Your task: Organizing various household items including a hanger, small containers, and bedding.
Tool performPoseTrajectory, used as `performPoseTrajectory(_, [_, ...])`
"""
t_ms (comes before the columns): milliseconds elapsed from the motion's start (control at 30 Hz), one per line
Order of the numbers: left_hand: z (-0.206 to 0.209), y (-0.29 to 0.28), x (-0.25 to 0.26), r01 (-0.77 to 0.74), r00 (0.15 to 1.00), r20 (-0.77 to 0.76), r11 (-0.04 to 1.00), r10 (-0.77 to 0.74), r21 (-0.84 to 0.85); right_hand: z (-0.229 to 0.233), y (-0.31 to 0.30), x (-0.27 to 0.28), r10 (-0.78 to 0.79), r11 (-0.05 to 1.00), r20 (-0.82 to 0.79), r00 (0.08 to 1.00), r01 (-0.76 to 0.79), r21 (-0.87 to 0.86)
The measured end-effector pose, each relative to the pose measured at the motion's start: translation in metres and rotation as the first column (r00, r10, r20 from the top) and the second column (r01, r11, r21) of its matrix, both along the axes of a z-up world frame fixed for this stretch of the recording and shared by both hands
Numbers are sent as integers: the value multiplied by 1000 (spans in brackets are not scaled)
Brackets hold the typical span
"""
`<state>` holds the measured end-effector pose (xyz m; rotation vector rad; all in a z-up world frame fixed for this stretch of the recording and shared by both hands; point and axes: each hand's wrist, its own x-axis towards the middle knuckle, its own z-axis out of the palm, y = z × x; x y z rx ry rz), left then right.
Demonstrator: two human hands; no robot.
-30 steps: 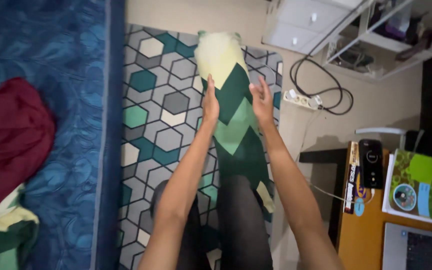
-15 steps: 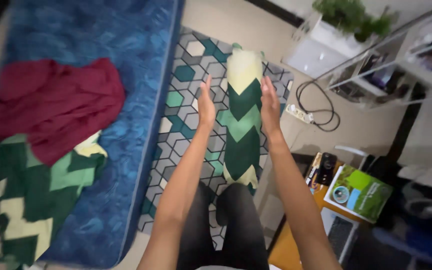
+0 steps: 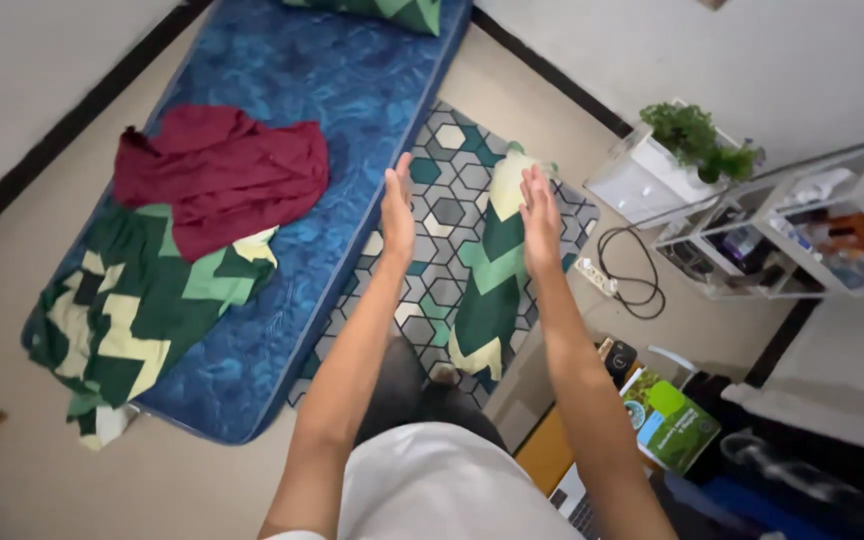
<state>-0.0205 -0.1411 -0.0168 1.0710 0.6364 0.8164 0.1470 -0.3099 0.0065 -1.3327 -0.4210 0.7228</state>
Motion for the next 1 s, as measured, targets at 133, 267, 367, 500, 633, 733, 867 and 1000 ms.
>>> performPoseTrajectory(133, [-1,34,1,-19,991,130,998,27,-58,-12,38,13,50,999,-12,999,-49,17])
performPoseTrajectory(267, [-4,63,6,-77,985,152,996,82,-40,-2,80,21,81,996,-7,997,-81,32])
performPoseTrajectory(367, [-5,113,23,-126,977,174,992,127,-19,-45,135,51,87,985,-32,996,-81,153])
performPoseTrajectory(500, [-5,170,41,-144,983,109,988,150,-64,-20,204,65,87,996,-22,996,-86,33])
performPoseTrajectory(633, [7,227,65,-133,981,148,990,126,38,-5,257,83,74,997,19,997,-74,-2])
performPoseTrajectory(733, [5,265,87,-152,984,95,988,150,16,9,288,102,102,989,107,989,-89,-118])
performPoseTrajectory(867, [6,294,107,-158,986,45,987,158,0,26,320,120,106,992,137,985,-96,-79])
performPoseTrajectory(1000, [7,322,122,-160,987,5,986,160,-45,32,353,139,139,990,189,972,-133,-48])
